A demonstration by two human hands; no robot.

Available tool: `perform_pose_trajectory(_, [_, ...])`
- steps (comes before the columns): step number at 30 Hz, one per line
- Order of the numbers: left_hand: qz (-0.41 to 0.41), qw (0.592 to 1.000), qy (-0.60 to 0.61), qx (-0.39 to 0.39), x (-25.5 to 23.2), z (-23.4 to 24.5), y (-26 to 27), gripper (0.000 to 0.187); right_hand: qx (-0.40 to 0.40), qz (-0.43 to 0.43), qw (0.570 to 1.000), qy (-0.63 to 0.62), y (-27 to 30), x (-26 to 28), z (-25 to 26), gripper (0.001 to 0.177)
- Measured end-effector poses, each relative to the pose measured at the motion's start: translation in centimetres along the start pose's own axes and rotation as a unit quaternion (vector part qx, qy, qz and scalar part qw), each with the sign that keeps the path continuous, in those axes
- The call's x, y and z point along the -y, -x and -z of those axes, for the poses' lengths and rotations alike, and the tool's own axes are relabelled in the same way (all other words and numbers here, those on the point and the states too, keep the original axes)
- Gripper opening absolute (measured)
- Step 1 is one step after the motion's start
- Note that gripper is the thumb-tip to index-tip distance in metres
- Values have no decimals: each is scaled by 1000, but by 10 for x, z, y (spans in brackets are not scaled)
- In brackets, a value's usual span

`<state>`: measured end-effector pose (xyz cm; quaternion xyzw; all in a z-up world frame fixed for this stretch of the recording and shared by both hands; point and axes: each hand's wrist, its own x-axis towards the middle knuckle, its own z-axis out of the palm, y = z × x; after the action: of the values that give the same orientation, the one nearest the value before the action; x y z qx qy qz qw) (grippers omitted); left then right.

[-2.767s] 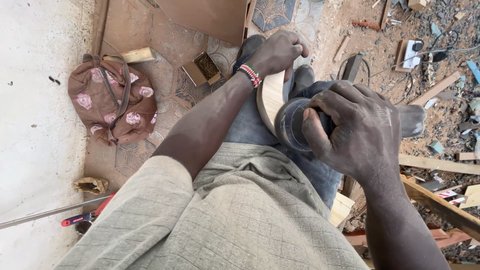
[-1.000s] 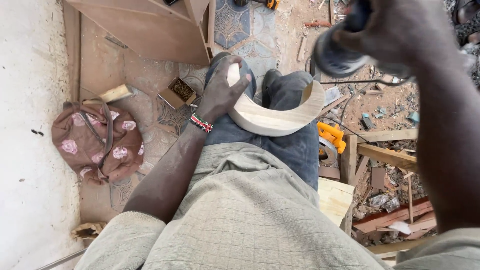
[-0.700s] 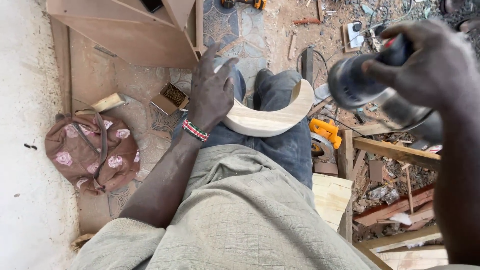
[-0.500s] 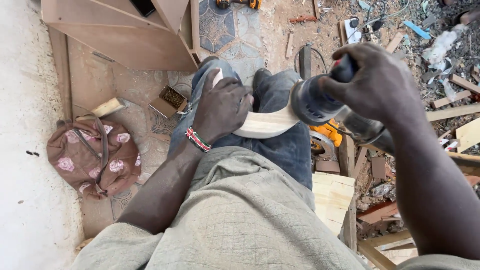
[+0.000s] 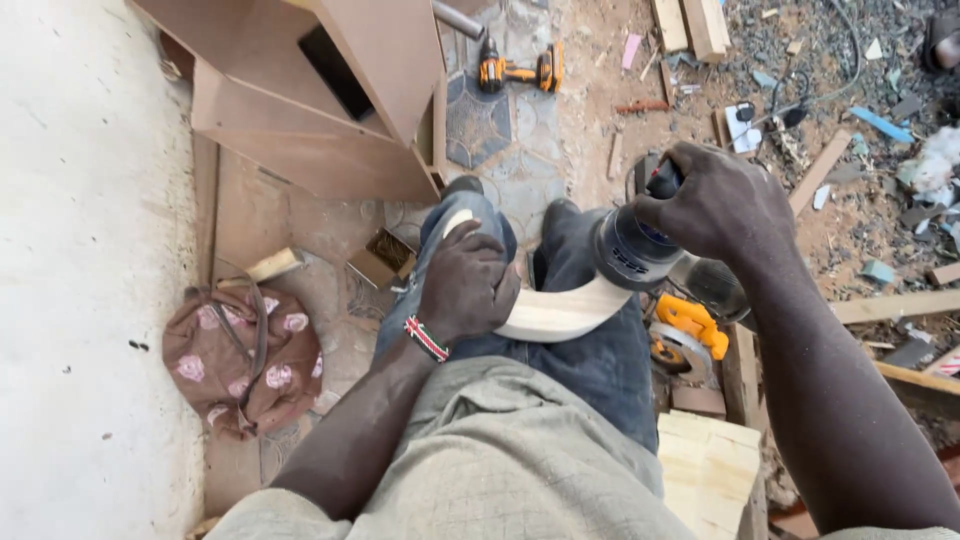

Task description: Using an electric orbital sander to smooth the surface of a curved wooden furniture component.

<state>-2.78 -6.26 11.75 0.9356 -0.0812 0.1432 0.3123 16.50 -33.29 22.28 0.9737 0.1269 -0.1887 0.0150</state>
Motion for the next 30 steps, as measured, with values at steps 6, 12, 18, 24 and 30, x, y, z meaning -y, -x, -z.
perform_pose_trajectory(6, [-59, 994, -17, -86, 22, -30, 9, 39, 4, 50, 997, -65, -13, -11, 11, 57])
perform_pose_trajectory(12, [-58, 995, -11, -77, 18, -29, 11, 40, 39, 46, 996, -58, 4, 6, 3, 70])
perform_pose_trajectory(18, [-49, 995, -12, -83, 20, -32, 8, 41, 59, -6, 995, -75, -21, -11, 5, 76])
perform_pose_trajectory(24, [-10, 999, 23, -33, -4, -6, 1, 34, 84, 5, 996, -14, -1, 8, -4, 53])
perform_pose_trajectory(30, [-7, 1000, 21, -22, -1, -7, 0, 35, 71, -40, 997, -9, -41, -5, -3, 55])
